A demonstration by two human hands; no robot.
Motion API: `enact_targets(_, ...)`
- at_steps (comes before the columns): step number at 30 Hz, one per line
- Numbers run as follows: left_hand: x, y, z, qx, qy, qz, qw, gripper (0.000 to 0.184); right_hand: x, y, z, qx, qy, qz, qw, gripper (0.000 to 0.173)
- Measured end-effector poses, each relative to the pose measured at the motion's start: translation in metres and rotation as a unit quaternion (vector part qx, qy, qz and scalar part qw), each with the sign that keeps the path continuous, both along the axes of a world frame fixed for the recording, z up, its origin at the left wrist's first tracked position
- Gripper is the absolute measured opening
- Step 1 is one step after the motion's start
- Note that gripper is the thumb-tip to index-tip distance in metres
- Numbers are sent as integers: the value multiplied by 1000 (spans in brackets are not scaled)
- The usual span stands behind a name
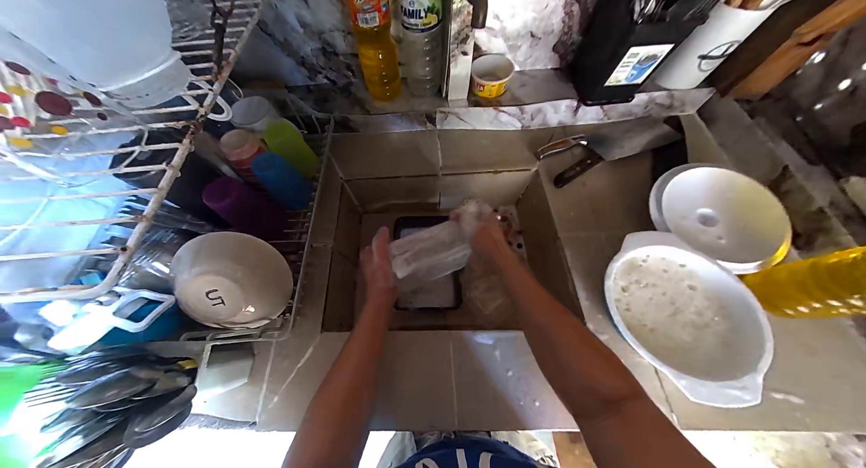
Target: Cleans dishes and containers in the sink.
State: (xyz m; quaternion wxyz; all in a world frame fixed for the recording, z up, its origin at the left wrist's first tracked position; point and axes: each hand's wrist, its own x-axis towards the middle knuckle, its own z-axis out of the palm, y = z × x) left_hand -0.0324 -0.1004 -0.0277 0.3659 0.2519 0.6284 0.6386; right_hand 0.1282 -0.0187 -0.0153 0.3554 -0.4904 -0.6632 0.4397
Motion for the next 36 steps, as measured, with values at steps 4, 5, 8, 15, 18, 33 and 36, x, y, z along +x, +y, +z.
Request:
enact_targets(4, 7, 5, 0, -75, 227, -104, 965, 36, -12, 9, 38, 17, -19, 22, 999, 26)
enact_targets(5, 14, 6, 9, -124, 253, -113, 953, 39, -27, -3, 49, 38, -92, 50, 994, 33)
enact_targets(8, 22, 9, 14, -58, 122, -26, 990, 27, -58, -50, 36, 218, -158, 82, 960, 31)
enact_targets(15, 11, 6, 11, -31, 116, -84, 989, 52, -7, 2, 25, 26, 73, 31, 997, 22)
enact_targets(18, 10, 11, 30, -164, 230, -130, 950, 40, -36, -17, 59, 31, -135, 88, 986, 39)
enact_targets(33, 4, 3, 27, -10, -76, -202, 976, 22, -39, 17, 61, 147, -45, 70, 986, 33)
enact_targets(36, -7, 19, 5, 10, -150, -73, 986, 34, -49, -24, -7, 198, -92, 55, 974, 43)
